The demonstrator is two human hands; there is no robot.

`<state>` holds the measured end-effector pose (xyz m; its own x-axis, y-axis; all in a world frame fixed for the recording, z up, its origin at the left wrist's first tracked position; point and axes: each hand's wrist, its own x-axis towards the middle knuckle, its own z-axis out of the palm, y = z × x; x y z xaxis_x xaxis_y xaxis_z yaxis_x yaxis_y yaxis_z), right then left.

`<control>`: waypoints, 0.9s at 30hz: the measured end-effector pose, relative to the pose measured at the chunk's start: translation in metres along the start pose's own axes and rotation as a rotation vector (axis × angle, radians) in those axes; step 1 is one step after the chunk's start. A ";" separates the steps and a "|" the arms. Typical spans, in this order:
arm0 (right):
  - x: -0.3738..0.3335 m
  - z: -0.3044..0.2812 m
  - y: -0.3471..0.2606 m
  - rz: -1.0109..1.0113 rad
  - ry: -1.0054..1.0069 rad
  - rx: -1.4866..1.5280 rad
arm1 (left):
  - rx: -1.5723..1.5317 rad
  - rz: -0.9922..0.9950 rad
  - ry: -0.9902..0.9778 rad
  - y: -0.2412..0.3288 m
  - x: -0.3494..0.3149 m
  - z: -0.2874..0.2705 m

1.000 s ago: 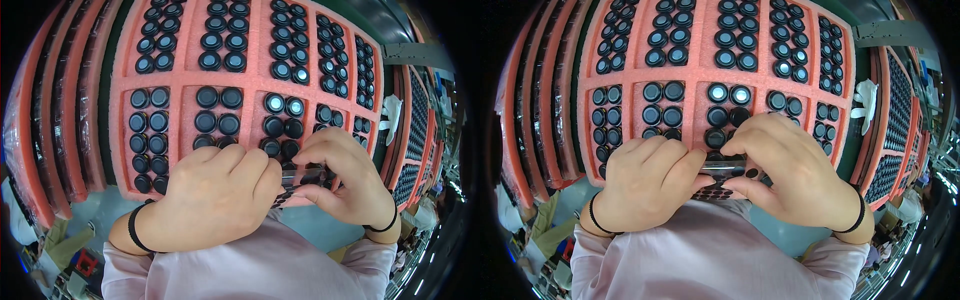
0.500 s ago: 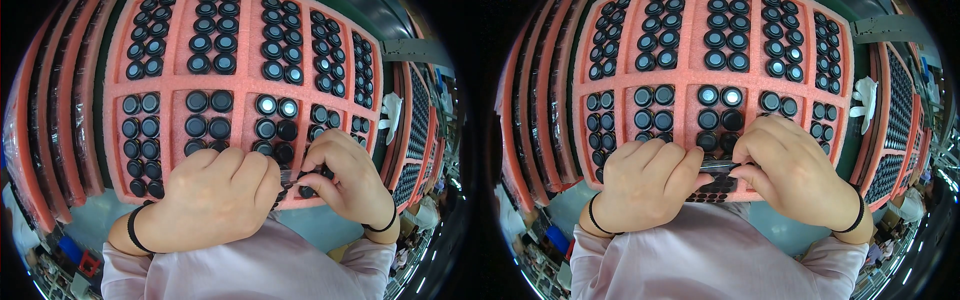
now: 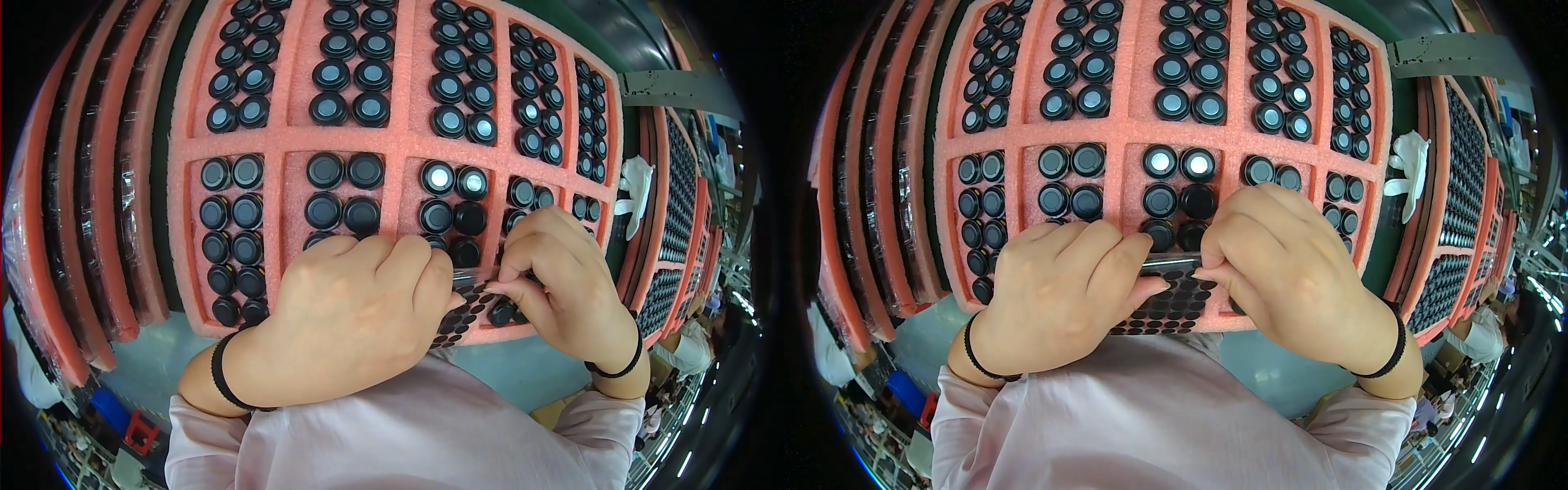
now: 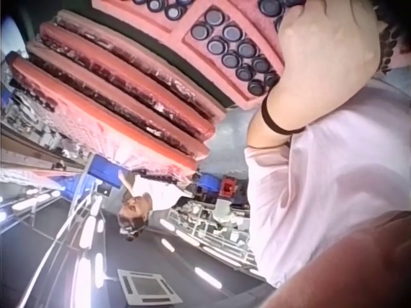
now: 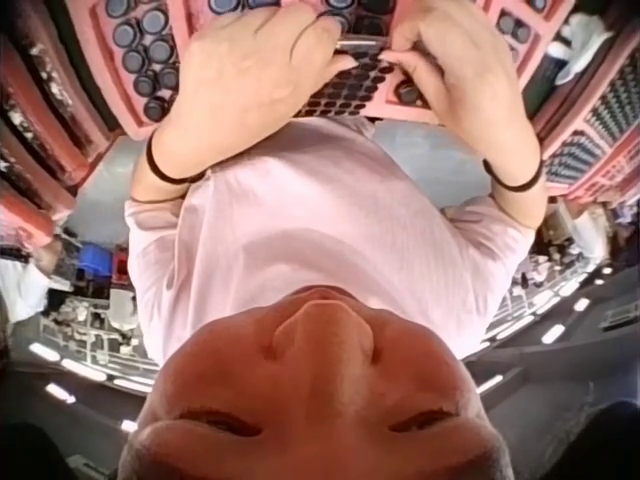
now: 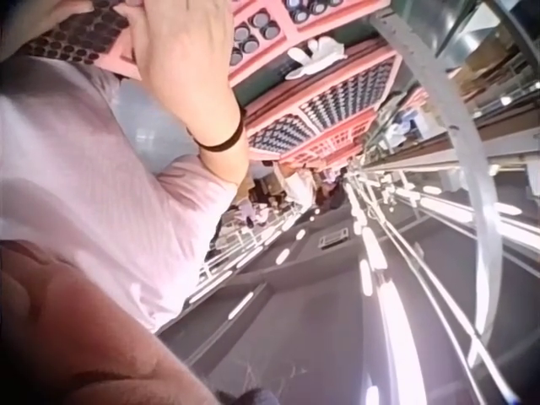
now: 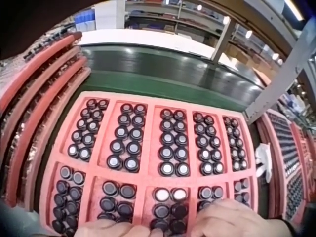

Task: The person peels small black circular stickers from a plastic sheet and applies them one by one to the center of round black sensors arranged in a foam tray. After applying several stickers, the person presses them down with a finger and repositions the tray to continue the application.

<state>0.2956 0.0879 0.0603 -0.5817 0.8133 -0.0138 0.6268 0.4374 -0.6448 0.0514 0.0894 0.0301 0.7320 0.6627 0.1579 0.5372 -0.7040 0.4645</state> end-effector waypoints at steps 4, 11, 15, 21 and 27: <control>0.003 0.000 -0.001 0.015 0.015 -0.017 | -0.007 -0.002 0.047 -0.002 0.000 0.002; 0.010 -0.008 0.004 -0.063 -0.034 -0.077 | -0.077 -0.071 0.003 -0.007 -0.001 0.007; 0.027 -0.015 0.017 -0.086 -0.075 0.037 | -0.057 -0.147 -0.010 -0.011 -0.002 0.010; 0.054 0.001 0.034 0.189 -0.058 0.269 | -0.124 -0.034 -0.033 -0.008 0.004 0.009; 0.064 0.013 0.048 0.254 -0.106 0.195 | -0.100 0.000 -0.030 -0.011 0.003 0.020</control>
<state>0.2817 0.1565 0.0183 -0.4773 0.8377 -0.2656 0.6533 0.1360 -0.7448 0.0561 0.0941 0.0082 0.7450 0.6536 0.1329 0.4936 -0.6743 0.5493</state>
